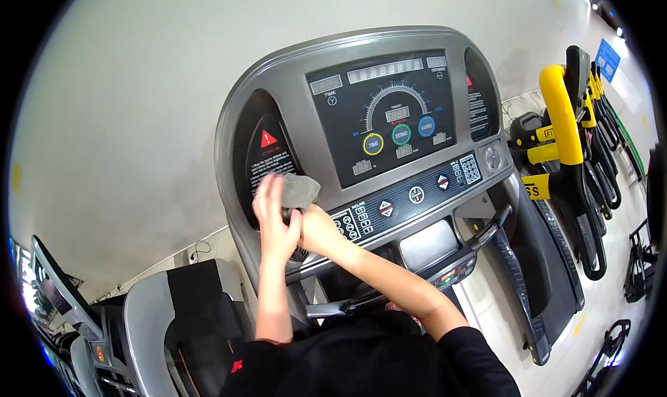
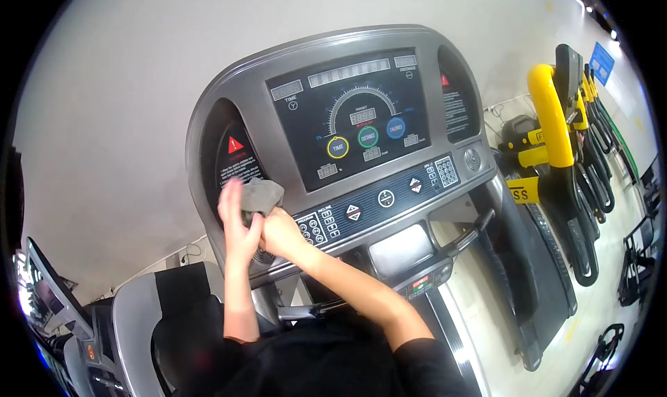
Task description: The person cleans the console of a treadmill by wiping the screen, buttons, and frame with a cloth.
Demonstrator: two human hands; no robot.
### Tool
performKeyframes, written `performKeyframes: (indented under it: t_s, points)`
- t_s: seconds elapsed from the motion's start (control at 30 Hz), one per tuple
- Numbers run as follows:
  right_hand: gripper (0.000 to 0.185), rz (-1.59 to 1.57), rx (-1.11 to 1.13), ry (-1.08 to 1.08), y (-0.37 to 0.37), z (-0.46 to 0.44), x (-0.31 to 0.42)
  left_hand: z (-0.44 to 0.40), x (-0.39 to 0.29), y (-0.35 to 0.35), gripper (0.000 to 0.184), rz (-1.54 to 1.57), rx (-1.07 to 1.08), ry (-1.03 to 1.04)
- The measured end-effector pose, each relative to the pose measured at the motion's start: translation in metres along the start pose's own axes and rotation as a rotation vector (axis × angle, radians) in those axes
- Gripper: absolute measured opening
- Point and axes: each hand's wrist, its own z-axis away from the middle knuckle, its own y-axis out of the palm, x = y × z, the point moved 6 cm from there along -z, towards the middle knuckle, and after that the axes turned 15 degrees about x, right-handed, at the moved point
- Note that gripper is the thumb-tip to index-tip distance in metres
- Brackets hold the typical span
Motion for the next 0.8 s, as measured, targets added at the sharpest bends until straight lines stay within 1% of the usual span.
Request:
performKeyframes:
  t_s: [0.03, 0.07, 0.1, 0.13, 0.17, 0.2, 0.27, 0.3, 0.37, 0.4, 0.47, 0.5, 0.57, 0.6, 0.67, 0.73, 0.77, 0.8]
  points:
    - [0.016, 0.032, 0.005, -0.019, -0.001, 0.001, 0.005, -0.006, 0.009, 0.012, 0.057, 0.074, 0.198, 0.027]
    - [0.021, 0.09, 0.168, 0.121, 0.013, 0.002, -0.005, -0.007, 0.016, 0.024, 0.051, 0.143, 0.399, 0.055]
    - [0.024, 0.131, 0.06, 0.022, 0.008, 0.007, 0.003, -0.011, 0.007, 0.017, 0.04, 0.137, 0.273, 0.069]
    - [0.028, 0.172, -0.049, -0.077, 0.003, 0.013, 0.009, -0.009, 0.023, 0.016, 0.035, 0.138, 0.255, -0.071]
    - [0.035, 0.164, 0.085, -0.006, 0.012, 0.013, 0.0, -0.011, 0.024, 0.009, 0.033, 0.116, 0.17, -0.066]
    - [0.035, 0.165, 0.08, -0.005, 0.013, 0.015, -0.001, -0.013, 0.026, 0.003, 0.031, 0.096, 0.09, -0.06]
    - [0.036, 0.254, -0.154, -0.129, 0.002, 0.026, 0.007, -0.02, 0.025, -0.026, 0.028, 0.047, -0.101, -0.071]
    - [0.038, 0.292, -0.148, -0.115, 0.004, 0.028, 0.003, -0.023, 0.024, -0.04, 0.028, -0.032, -0.194, -0.105]
    - [0.041, 0.379, -0.129, -0.063, 0.006, 0.027, 0.001, -0.035, 0.023, -0.063, 0.025, 0.026, -0.294, -0.169]
    - [0.041, 0.407, -0.105, -0.018, 0.007, 0.027, 0.0, -0.041, 0.019, -0.071, 0.026, 0.016, -0.37, -0.115]
    - [0.042, 0.414, -0.095, -0.001, 0.01, 0.027, -0.002, -0.051, 0.013, -0.08, 0.027, 0.154, -0.57, -0.099]
    - [0.043, 0.419, -0.08, 0.019, 0.01, 0.027, -0.003, -0.06, 0.013, -0.079, 0.027, 0.154, -0.568, -0.095]
    - [0.043, 0.418, -0.069, 0.045, 0.011, 0.028, -0.004, -0.074, -0.001, -0.071, 0.024, -0.118, -0.583, 0.082]
    - [0.044, 0.419, -0.054, 0.068, 0.012, 0.028, -0.004, -0.085, -0.004, -0.06, 0.023, -0.15, -0.48, 0.155]
    - [0.044, 0.414, -0.054, 0.07, 0.012, 0.029, -0.005, -0.103, 0.004, -0.024, 0.03, -0.404, -0.252, 0.23]
    - [0.044, 0.422, -0.048, 0.065, 0.013, 0.03, -0.006, -0.105, 0.019, 0.003, 0.04, -0.438, -0.188, 0.198]
    - [0.039, 0.404, -0.084, 0.056, 0.012, 0.031, -0.005, -0.101, 0.025, 0.008, 0.045, -0.461, -0.137, 0.17]
    - [0.039, 0.406, -0.086, 0.055, 0.011, 0.03, -0.005, -0.096, 0.024, 0.009, 0.045, -0.46, -0.139, 0.172]
